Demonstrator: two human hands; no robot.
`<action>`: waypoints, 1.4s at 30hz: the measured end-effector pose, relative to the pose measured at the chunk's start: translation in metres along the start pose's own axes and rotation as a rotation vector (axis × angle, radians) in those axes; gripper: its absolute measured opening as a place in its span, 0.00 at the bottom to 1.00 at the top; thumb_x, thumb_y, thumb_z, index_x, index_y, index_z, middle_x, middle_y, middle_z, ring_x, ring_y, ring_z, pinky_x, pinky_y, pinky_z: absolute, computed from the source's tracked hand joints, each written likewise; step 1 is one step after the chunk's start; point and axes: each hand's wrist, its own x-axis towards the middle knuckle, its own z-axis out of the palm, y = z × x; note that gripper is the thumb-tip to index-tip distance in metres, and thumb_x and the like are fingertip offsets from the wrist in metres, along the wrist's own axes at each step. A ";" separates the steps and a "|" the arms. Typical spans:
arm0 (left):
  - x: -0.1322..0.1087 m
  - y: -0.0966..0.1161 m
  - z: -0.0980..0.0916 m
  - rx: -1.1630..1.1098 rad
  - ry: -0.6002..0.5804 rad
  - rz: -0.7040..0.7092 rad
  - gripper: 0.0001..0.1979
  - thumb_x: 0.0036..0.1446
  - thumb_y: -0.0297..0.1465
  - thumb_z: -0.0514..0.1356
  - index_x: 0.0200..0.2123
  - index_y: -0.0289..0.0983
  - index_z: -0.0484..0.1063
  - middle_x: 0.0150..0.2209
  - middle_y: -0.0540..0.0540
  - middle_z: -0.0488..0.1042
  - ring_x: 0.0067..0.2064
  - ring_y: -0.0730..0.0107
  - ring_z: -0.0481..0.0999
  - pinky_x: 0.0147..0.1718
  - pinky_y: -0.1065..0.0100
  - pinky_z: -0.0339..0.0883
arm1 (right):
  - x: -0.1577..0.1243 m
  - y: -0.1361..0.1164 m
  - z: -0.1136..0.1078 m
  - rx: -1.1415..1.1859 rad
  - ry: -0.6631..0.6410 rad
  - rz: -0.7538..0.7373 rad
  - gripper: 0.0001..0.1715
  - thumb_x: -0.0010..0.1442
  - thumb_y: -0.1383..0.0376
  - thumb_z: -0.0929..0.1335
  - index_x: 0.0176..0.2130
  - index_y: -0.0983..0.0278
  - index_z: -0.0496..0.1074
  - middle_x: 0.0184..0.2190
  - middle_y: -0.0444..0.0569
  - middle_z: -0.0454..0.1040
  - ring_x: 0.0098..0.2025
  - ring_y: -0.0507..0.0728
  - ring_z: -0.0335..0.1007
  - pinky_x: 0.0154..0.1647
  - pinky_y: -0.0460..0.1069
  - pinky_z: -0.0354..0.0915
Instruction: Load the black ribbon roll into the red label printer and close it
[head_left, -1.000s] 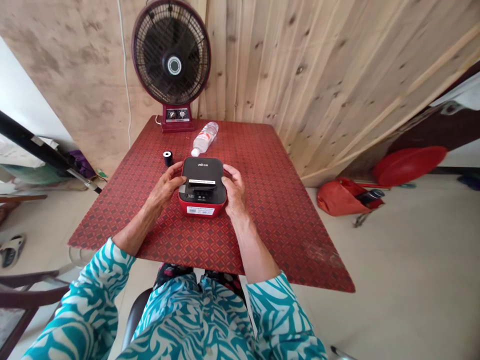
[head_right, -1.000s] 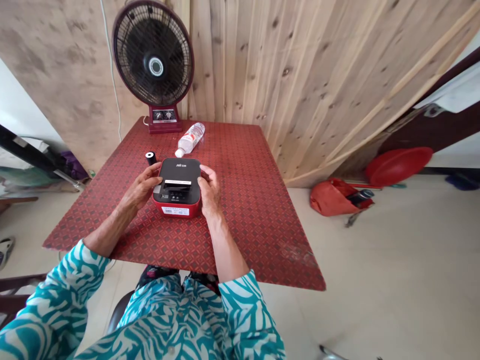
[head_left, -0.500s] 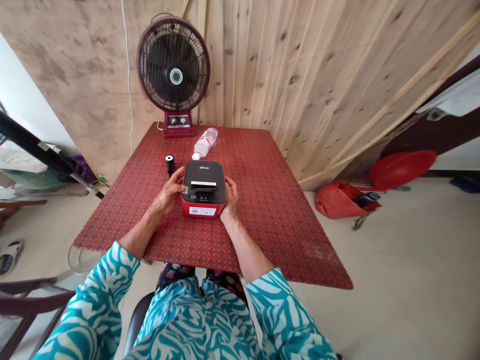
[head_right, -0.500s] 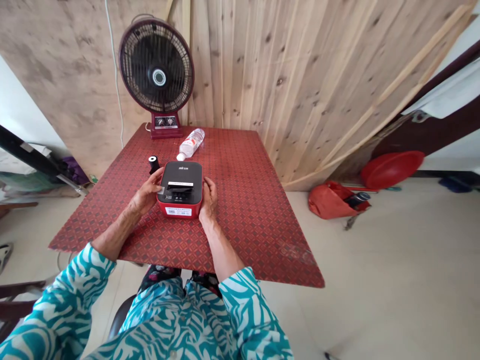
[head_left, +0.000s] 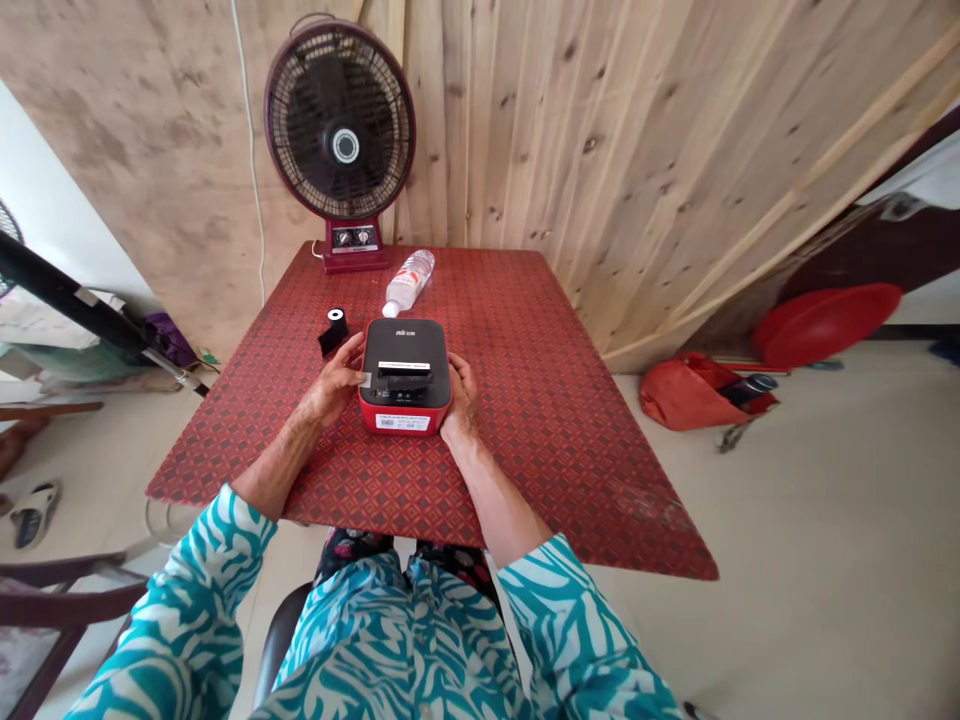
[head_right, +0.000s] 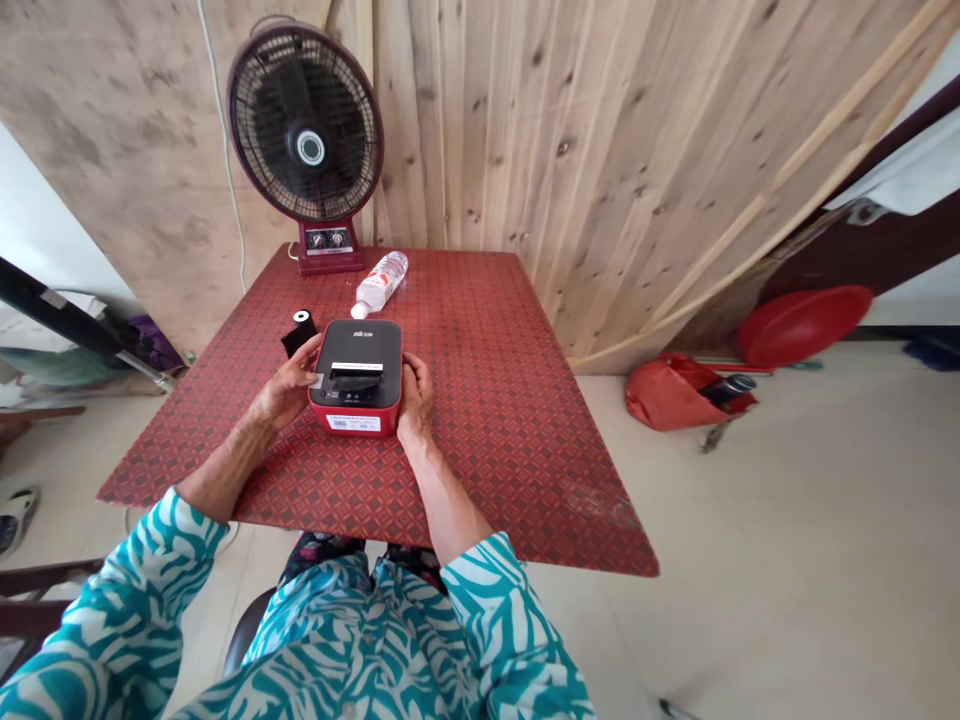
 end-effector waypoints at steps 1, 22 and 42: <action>0.000 0.000 0.000 -0.008 0.001 -0.003 0.37 0.39 0.30 0.62 0.58 0.44 0.68 0.59 0.45 0.71 0.58 0.55 0.71 0.50 0.60 0.69 | 0.000 0.000 0.000 -0.005 -0.006 -0.007 0.26 0.50 0.49 0.70 0.45 0.61 0.74 0.41 0.46 0.79 0.38 0.53 0.72 0.43 0.50 0.67; 0.003 -0.010 -0.005 0.002 -0.019 0.039 0.37 0.40 0.30 0.63 0.58 0.45 0.69 0.62 0.44 0.69 0.61 0.53 0.69 0.52 0.58 0.69 | 0.001 0.003 -0.001 -0.055 0.000 -0.045 0.24 0.51 0.52 0.68 0.45 0.61 0.73 0.43 0.48 0.78 0.44 0.55 0.73 0.48 0.52 0.67; 0.085 0.045 0.047 1.377 -0.506 0.113 0.05 0.40 0.30 0.65 0.25 0.44 0.78 0.27 0.46 0.78 0.35 0.54 0.77 0.41 0.62 0.65 | 0.006 0.006 0.000 -0.051 -0.063 -0.076 0.20 0.52 0.54 0.67 0.43 0.60 0.76 0.42 0.46 0.78 0.47 0.55 0.71 0.51 0.52 0.67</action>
